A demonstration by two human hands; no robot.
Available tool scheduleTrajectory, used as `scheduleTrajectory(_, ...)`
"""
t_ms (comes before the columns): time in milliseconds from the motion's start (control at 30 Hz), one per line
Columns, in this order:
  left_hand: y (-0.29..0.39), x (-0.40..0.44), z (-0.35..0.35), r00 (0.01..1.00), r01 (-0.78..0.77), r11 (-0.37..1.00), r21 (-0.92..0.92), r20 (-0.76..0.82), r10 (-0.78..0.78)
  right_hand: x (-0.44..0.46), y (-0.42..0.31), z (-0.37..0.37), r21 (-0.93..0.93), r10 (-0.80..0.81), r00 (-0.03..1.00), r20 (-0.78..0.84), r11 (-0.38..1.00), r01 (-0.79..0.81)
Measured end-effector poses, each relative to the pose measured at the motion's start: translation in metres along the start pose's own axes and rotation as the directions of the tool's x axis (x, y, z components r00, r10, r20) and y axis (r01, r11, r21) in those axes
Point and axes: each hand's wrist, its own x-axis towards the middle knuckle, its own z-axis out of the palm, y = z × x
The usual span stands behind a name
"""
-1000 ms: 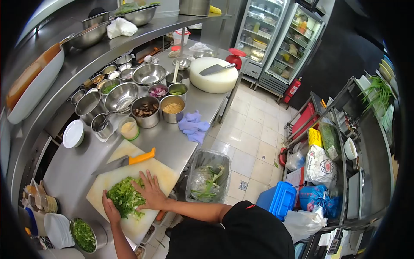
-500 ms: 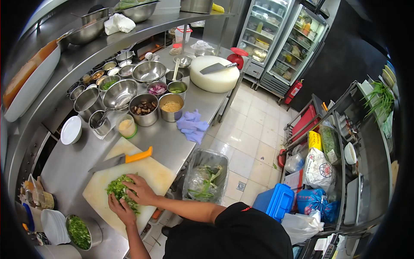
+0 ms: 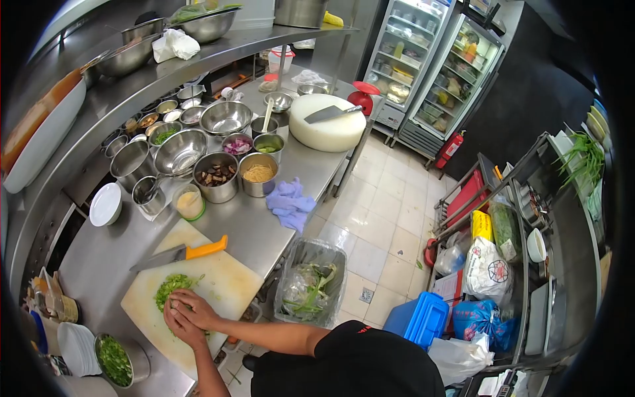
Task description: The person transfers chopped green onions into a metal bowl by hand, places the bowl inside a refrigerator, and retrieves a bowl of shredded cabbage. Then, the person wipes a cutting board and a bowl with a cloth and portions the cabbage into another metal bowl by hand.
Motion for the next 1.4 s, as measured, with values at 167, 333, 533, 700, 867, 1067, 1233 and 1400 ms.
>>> scheduleTrajectory(167,-0.002,0.002,-0.001,0.983,0.126,0.969,-0.215,-0.103,-0.15,0.002,-0.005,0.012,0.309,0.189,0.982,0.008,0.934,-0.182)
scheduleTrajectory(333,-0.001,0.006,0.002,0.986,0.099,0.986,-0.137,-0.12,-0.116,0.001,-0.01,0.012,0.416,0.247,0.968,-0.044,0.886,-0.207)
scheduleTrajectory(533,0.04,0.017,0.005,0.967,0.012,0.991,-0.133,-0.25,-0.045,0.009,-0.015,-0.003,0.228,0.199,0.978,-0.07,0.957,-0.178)
scheduleTrajectory(700,0.072,0.013,0.003,0.935,0.024,0.975,-0.22,-0.34,-0.1,0.007,-0.054,-0.006,0.65,0.347,0.937,-0.041,0.722,-0.238)
scheduleTrajectory(867,0.087,0.023,-0.004,0.938,0.005,0.954,-0.299,-0.328,-0.107,0.015,-0.072,-0.006,0.652,0.353,0.933,-0.072,0.724,-0.223)
scheduleTrajectory(1067,0.102,0.049,-0.054,0.895,-0.109,0.961,-0.255,-0.445,-0.017,0.029,-0.115,0.037,0.682,0.259,0.965,0.027,0.701,-0.207)
scheduleTrajectory(1233,0.088,0.078,-0.142,0.792,-0.175,0.982,-0.067,-0.603,0.1,0.038,-0.137,0.132,0.683,0.191,0.97,0.153,0.689,-0.243)
scheduleTrajectory(1400,0.049,0.105,-0.225,0.644,-0.106,0.993,0.058,-0.757,0.114,0.042,-0.155,0.235,0.692,0.151,0.936,0.318,0.638,-0.338)
